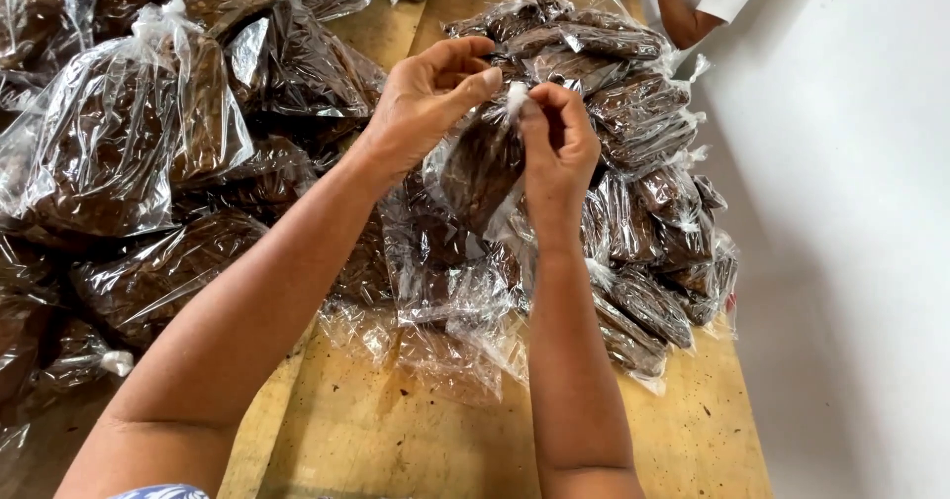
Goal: The person repeatedly picks up dark brown food items, places them into clear plastic bags, and ties the bags shut by hand. The tied packages are set aside on the table. Another person is visible in the background performing similar packaging.
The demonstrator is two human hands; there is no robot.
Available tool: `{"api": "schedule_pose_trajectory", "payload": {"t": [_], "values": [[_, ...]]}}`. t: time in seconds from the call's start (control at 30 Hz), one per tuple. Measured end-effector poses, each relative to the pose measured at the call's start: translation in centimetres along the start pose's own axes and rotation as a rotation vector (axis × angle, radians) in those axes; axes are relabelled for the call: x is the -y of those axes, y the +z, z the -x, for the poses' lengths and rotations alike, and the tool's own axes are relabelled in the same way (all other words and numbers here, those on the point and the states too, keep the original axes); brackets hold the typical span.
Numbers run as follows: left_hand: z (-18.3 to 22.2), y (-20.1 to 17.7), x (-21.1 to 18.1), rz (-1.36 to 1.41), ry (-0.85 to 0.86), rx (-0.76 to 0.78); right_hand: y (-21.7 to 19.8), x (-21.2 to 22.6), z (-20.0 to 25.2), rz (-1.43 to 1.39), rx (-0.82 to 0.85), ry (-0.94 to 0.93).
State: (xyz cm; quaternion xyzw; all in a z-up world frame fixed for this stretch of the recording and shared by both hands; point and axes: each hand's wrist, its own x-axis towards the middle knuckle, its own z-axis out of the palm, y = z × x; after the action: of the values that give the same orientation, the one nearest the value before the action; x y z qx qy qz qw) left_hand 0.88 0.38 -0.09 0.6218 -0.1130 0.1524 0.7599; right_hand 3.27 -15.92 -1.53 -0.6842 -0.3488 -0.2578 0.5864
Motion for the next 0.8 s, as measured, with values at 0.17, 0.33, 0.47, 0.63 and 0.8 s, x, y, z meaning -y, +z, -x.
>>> {"api": "schedule_pose_trajectory", "payload": {"t": [0.17,0.33,0.47,0.63,0.8], "values": [[2.1,-0.2,-1.9,-0.110,-0.044,0.365,-0.1,0.9,-0.3,-0.250,-0.031,0.182],[1.7,-0.4,1.5,-0.035,-0.176,0.368,-0.1,0.6,-0.2,-0.228,-0.083,0.254],[2.3,-0.4,1.8,0.019,-0.255,0.282,-0.5,-1.8,-0.3,-0.167,-0.158,0.330],[2.6,-0.6,2.6,-0.005,-0.280,0.261,-0.1,-2.7,0.2,-0.169,-0.224,0.441],[3.5,-0.8,2.3,-0.081,-0.343,0.230,0.6,-3.6,0.5,-0.149,-0.284,0.508]]}}
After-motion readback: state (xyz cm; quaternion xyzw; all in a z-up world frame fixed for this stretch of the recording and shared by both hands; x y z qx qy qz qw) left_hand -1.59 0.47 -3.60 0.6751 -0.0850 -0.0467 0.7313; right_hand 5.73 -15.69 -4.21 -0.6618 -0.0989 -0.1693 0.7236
